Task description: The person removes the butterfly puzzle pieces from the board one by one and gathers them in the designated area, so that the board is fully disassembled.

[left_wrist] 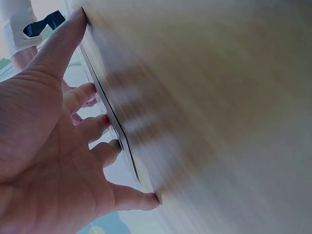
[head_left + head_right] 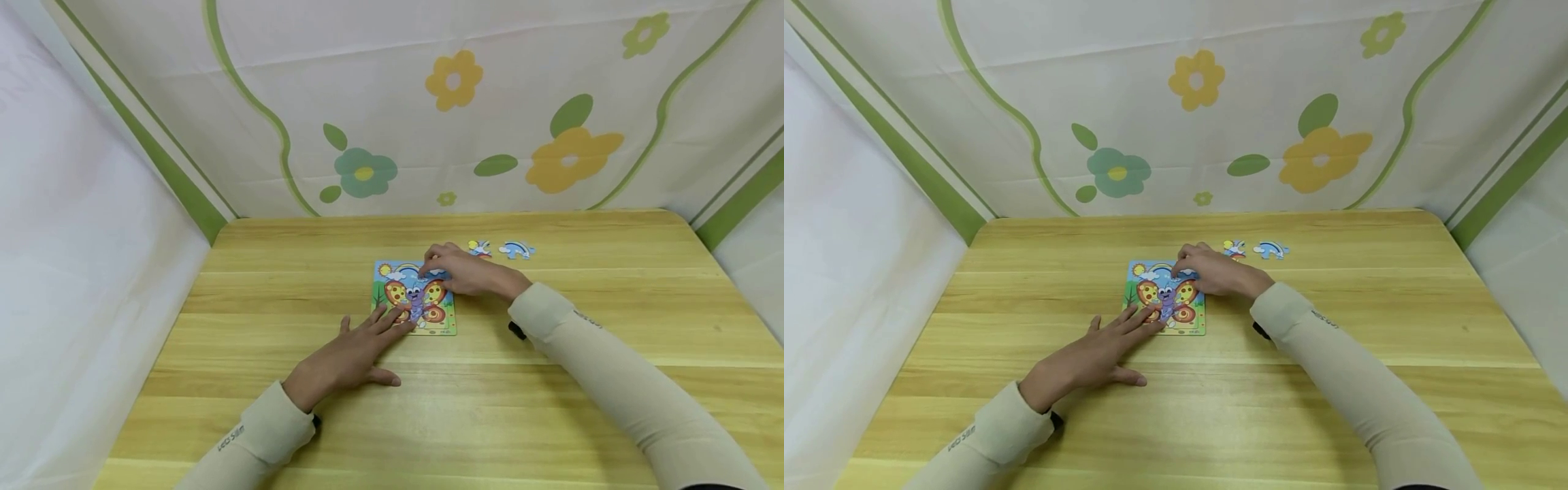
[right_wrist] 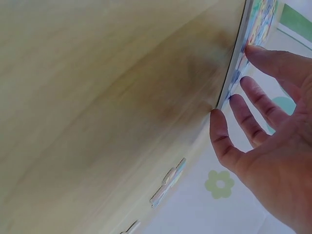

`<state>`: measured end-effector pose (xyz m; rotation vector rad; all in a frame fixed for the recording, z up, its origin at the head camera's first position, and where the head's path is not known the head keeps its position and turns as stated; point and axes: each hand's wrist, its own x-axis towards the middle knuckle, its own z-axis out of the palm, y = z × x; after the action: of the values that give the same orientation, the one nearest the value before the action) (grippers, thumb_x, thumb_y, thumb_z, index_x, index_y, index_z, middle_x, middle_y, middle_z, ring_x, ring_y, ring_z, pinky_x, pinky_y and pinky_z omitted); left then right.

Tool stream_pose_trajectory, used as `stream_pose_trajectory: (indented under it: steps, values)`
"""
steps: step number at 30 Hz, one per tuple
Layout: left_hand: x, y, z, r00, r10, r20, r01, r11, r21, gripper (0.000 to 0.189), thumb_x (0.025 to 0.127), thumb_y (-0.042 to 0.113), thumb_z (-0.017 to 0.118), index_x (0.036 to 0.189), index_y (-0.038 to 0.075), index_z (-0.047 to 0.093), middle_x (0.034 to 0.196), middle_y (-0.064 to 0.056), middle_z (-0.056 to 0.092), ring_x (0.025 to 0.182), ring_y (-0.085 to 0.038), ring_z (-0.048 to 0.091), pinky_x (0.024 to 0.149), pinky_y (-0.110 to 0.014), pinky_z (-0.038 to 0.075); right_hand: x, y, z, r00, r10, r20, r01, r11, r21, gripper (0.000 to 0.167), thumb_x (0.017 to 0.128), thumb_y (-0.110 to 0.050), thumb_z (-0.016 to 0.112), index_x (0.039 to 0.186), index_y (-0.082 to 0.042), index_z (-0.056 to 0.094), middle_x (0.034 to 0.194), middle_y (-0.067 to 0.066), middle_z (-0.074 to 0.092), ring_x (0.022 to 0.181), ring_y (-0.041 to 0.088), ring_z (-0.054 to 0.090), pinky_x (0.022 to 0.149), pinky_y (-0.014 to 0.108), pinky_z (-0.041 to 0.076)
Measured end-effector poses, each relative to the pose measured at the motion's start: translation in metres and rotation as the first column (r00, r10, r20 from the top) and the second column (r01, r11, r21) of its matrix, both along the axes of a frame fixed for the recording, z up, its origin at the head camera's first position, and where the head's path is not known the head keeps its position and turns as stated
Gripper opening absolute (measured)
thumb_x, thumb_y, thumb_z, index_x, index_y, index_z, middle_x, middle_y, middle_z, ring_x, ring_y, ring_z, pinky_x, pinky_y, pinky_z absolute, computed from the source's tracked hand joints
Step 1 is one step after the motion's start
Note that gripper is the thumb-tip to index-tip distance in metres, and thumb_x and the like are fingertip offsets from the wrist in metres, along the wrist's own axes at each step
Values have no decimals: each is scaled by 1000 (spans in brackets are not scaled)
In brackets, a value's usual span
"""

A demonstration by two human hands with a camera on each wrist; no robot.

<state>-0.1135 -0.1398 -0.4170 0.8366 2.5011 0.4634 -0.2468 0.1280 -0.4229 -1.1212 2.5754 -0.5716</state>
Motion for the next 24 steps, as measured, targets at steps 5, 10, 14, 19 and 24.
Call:
stream_pose_trajectory:
  steps: [5,10,14,19,24]
  values:
    - [0,0,0,1000,0,0,0,1000,-4,93,94,51,73,169,32,22,178,3,6,165,-33,1,114,-86,13,-1,0,0,1000,3,9,-3,1000,-11,34,98,2,69,128,-13,75,134,13,61,125,36,52,109,55,45]
    - [0,0,-1,1000,-1,2,1,1000,5,93,94,51,73,169,32,21,178,2,6,165,-33,1,113,-86,13,-1,0,1,999,-13,35,14,1000,-9,33,97,3,68,125,-13,75,135,12,60,126,35,51,110,55,44]
    - [0,0,0,1000,1,5,-1,1000,10,93,94,50,73,169,32,21,178,2,6,165,-34,1,113,-86,12,-1,0,2,999,-15,47,16,1000,-10,32,97,3,68,123,-13,75,136,13,60,125,35,50,110,55,44]
    - [0,1,1,1000,0,6,0,1000,9,93,94,50,73,169,31,21,178,2,6,165,-34,1,113,-87,12,-1,-1,4,999,-3,39,3,1000,-15,32,97,4,67,122,-13,75,137,14,60,124,35,51,108,55,44]
    - [0,1,1,1000,1,9,-1,1000,9,93,94,50,73,169,31,21,178,2,6,165,-34,1,113,-86,12,-1,-1,2,999,-5,38,5,1000,-11,32,97,5,67,122,-14,74,138,14,60,125,36,51,107,54,45]
